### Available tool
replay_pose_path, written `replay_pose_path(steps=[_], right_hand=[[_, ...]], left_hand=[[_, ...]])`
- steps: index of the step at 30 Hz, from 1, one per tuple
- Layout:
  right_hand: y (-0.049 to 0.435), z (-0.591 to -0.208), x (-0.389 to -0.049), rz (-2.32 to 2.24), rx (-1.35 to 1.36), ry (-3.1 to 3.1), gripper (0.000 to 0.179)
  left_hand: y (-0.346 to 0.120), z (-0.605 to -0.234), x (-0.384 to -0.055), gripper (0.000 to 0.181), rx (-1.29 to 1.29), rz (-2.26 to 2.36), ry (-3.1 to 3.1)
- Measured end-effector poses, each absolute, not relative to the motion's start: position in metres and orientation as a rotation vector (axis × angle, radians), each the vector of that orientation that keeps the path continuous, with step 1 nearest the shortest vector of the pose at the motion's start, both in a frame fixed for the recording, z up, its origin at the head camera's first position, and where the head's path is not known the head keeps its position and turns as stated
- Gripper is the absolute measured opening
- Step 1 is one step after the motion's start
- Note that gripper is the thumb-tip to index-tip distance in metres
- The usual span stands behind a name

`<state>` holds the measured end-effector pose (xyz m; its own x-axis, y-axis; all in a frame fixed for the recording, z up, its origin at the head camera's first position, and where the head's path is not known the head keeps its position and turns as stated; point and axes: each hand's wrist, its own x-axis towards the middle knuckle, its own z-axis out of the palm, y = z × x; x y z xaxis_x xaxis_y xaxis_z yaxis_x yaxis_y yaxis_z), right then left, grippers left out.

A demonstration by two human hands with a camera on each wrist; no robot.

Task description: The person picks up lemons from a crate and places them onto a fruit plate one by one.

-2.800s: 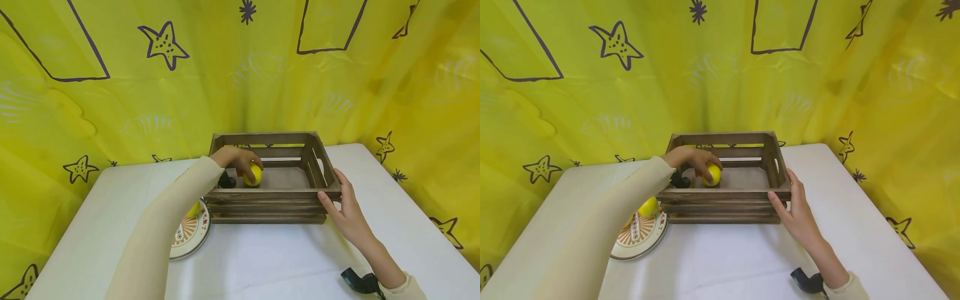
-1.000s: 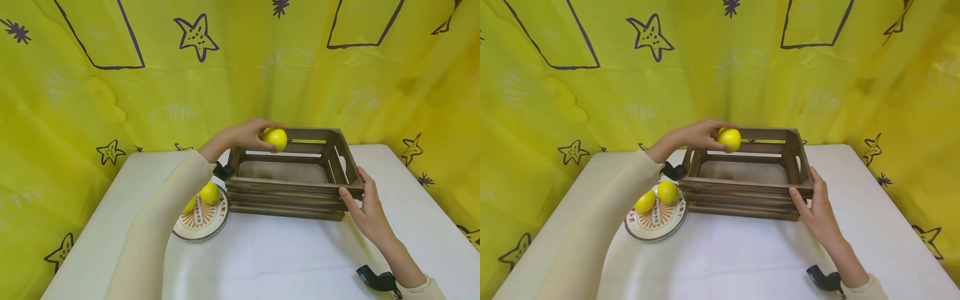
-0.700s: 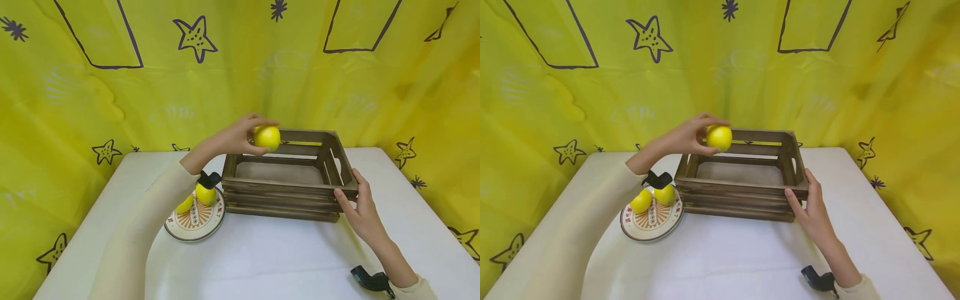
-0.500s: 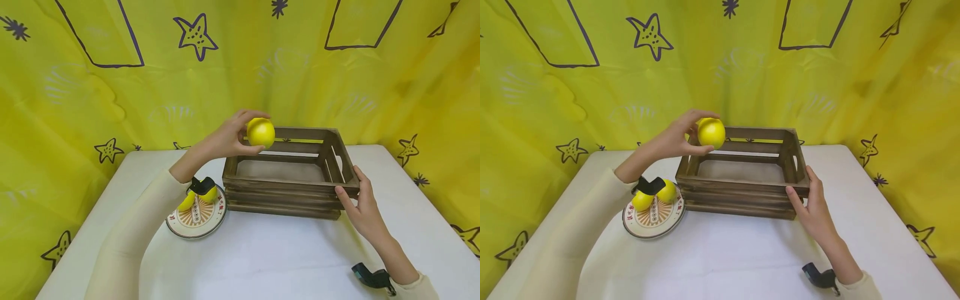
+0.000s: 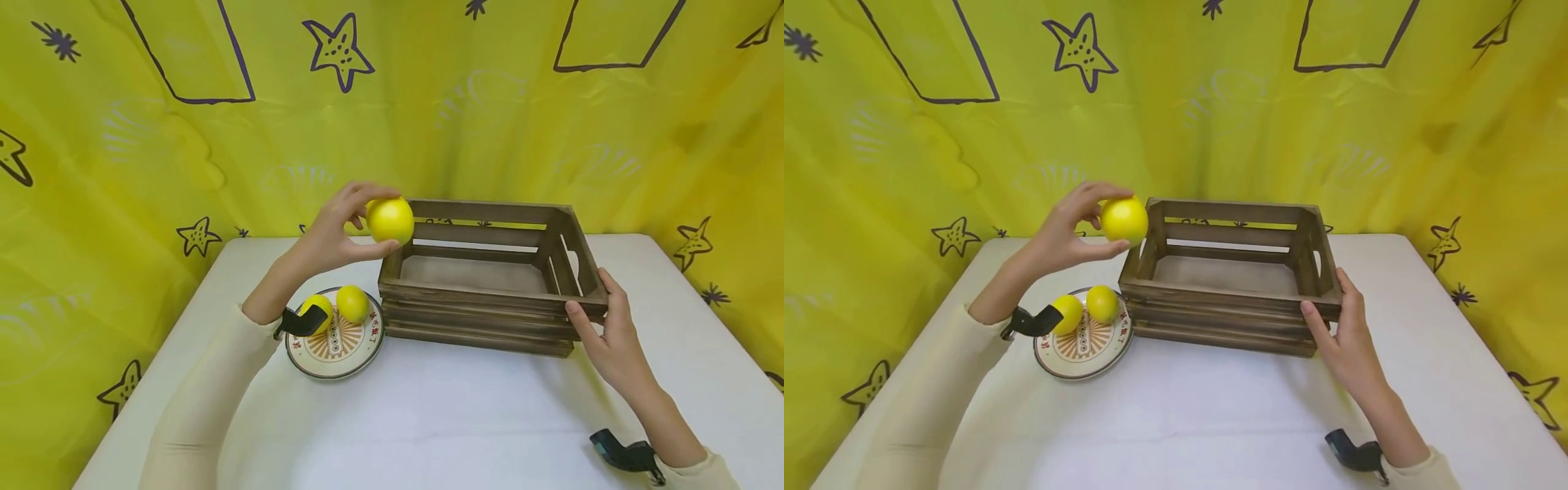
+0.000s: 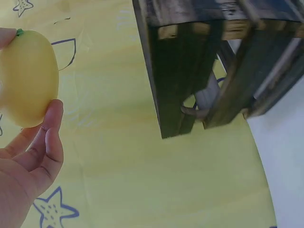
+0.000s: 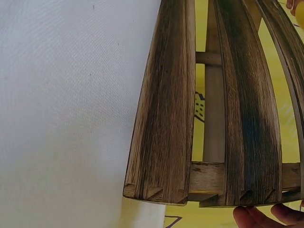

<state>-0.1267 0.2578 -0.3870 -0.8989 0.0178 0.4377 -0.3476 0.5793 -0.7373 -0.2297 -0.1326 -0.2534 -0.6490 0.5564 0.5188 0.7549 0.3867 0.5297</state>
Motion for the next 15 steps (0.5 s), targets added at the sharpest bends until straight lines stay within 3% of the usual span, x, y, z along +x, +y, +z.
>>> replay_pose_path(steps=[15], right_hand=[[0.259, -0.385, -0.128, 1.239, 0.282, -2.394, 0.070]], left_hand=[[-0.186, -0.299, -0.180, 0.076, -0.977, -1.208, -2.390]])
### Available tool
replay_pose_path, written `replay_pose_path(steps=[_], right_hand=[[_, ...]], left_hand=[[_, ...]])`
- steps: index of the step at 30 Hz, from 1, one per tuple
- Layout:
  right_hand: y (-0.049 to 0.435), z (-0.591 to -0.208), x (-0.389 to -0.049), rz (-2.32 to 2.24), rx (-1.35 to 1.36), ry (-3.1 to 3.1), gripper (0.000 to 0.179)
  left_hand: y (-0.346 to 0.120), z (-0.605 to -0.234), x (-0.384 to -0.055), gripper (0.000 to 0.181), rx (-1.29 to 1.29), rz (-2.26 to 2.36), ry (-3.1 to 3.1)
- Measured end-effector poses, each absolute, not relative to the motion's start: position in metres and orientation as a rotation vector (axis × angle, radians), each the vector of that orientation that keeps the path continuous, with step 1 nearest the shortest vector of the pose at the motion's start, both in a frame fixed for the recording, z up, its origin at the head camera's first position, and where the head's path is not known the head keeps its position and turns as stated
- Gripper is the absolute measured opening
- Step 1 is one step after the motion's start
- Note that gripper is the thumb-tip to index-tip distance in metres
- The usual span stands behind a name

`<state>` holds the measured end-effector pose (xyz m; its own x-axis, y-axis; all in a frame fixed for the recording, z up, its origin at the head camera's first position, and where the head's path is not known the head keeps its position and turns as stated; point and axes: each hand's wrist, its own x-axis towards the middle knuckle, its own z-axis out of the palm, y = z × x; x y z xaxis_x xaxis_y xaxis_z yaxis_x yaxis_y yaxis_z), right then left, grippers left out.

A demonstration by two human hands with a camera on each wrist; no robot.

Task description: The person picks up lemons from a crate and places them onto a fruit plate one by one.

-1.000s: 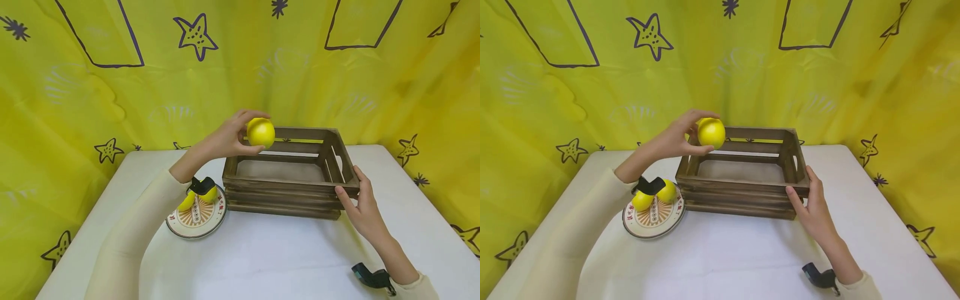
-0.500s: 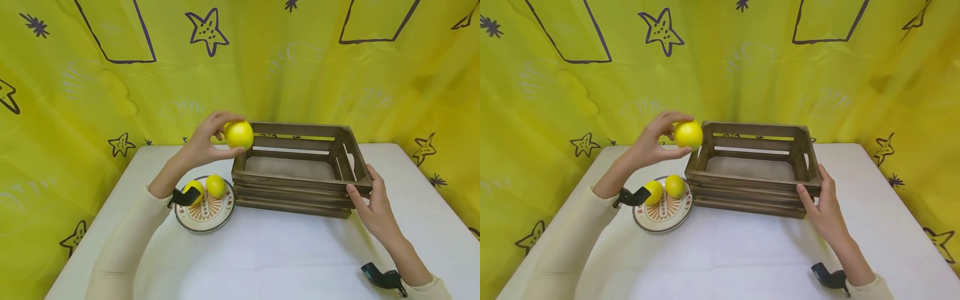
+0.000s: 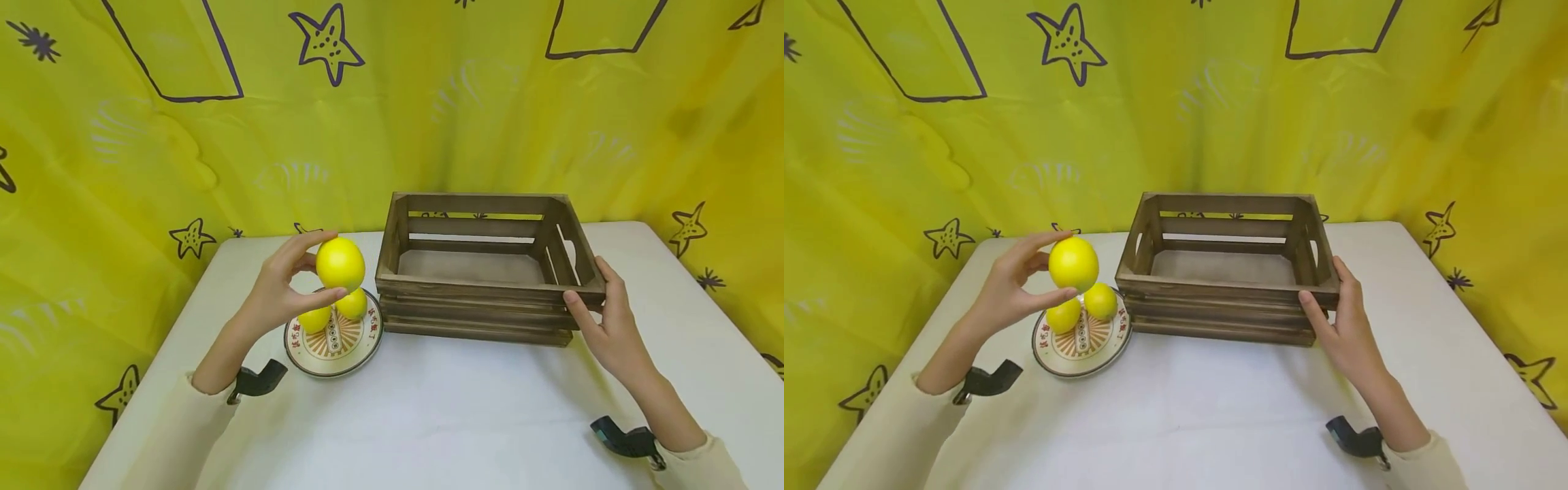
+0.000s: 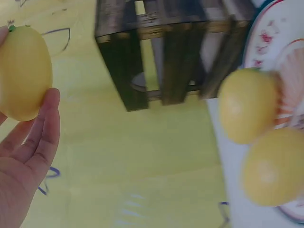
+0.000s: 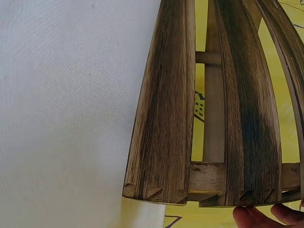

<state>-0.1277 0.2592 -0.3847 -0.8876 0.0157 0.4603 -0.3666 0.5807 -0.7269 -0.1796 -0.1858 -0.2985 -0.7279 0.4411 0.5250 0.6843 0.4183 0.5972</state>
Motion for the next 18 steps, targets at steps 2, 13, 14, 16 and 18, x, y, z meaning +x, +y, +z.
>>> replay_pose_path(steps=[2, 13, 14, 16, 18], right_hand=[[0.259, -0.383, -0.130, 1.246, 0.283, -2.391, 0.070], [0.261, -0.384, -0.129, 1.257, 0.270, -2.391, 0.070], [0.261, -0.384, -0.128, 1.254, 0.266, -2.393, 0.070], [0.260, -0.384, -0.128, 1.253, 0.265, -2.398, 0.070], [0.259, -0.383, -0.128, 1.257, 0.269, -2.404, 0.070]], left_hand=[[-0.191, -0.309, -0.175, 0.075, -0.939, -1.248, -2.402], [-0.202, -0.370, -0.158, 0.066, -0.839, -1.291, -2.564], [-0.202, -0.375, -0.156, 0.066, -0.824, -1.283, -2.595], [-0.203, -0.383, -0.150, 0.066, -0.777, -1.260, -2.661], [-0.203, -0.388, -0.145, 0.066, -0.717, -1.220, -2.734]])
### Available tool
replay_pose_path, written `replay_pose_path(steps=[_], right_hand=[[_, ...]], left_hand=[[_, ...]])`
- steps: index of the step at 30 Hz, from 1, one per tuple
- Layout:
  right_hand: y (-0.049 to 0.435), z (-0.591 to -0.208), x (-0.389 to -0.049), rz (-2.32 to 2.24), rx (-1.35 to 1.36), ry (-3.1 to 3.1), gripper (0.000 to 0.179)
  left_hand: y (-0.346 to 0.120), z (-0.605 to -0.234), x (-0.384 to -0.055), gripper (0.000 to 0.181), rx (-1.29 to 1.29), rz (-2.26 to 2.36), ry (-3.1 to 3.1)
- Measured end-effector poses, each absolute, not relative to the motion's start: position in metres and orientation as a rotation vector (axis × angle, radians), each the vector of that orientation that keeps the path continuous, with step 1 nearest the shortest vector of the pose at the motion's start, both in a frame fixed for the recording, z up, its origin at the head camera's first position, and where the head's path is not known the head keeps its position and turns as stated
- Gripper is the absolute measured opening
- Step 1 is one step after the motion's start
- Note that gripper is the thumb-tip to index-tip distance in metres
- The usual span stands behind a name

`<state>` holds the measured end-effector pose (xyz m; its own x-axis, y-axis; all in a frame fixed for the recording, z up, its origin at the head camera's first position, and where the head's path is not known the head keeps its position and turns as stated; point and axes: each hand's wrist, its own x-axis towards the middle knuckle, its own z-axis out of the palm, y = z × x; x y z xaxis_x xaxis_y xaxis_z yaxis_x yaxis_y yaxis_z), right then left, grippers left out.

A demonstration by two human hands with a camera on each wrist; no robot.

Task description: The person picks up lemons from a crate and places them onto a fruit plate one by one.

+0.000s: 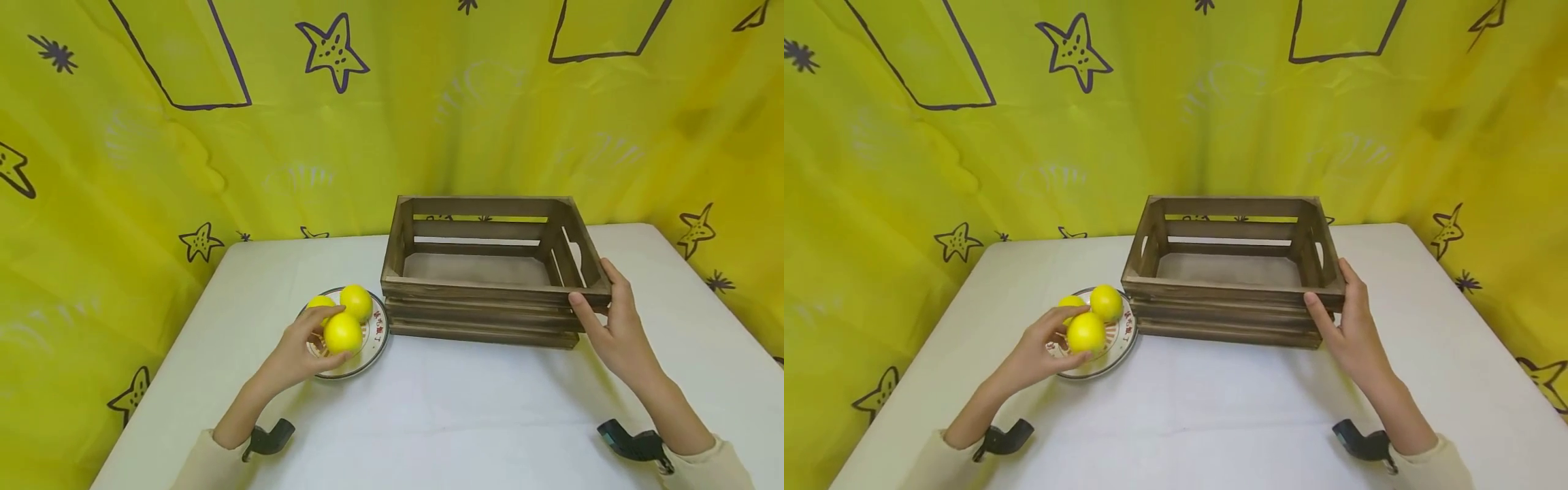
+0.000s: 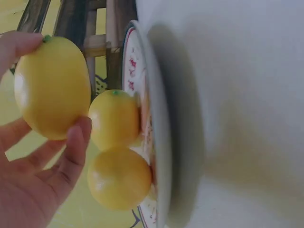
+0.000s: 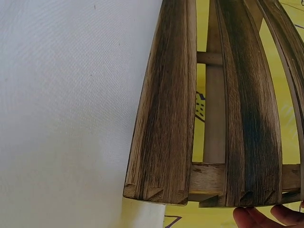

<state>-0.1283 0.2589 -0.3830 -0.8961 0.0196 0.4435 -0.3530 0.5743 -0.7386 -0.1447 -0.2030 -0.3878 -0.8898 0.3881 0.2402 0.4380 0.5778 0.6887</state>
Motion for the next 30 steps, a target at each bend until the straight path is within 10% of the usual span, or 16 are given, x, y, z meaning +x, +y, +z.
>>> replay_pose_path(steps=[30], right_hand=[[0.256, -0.374, -0.133, 1.117, 0.320, -2.449, 0.064]], left_hand=[[-0.191, -0.375, -0.134, 0.059, -0.585, -0.407, -2.939]])
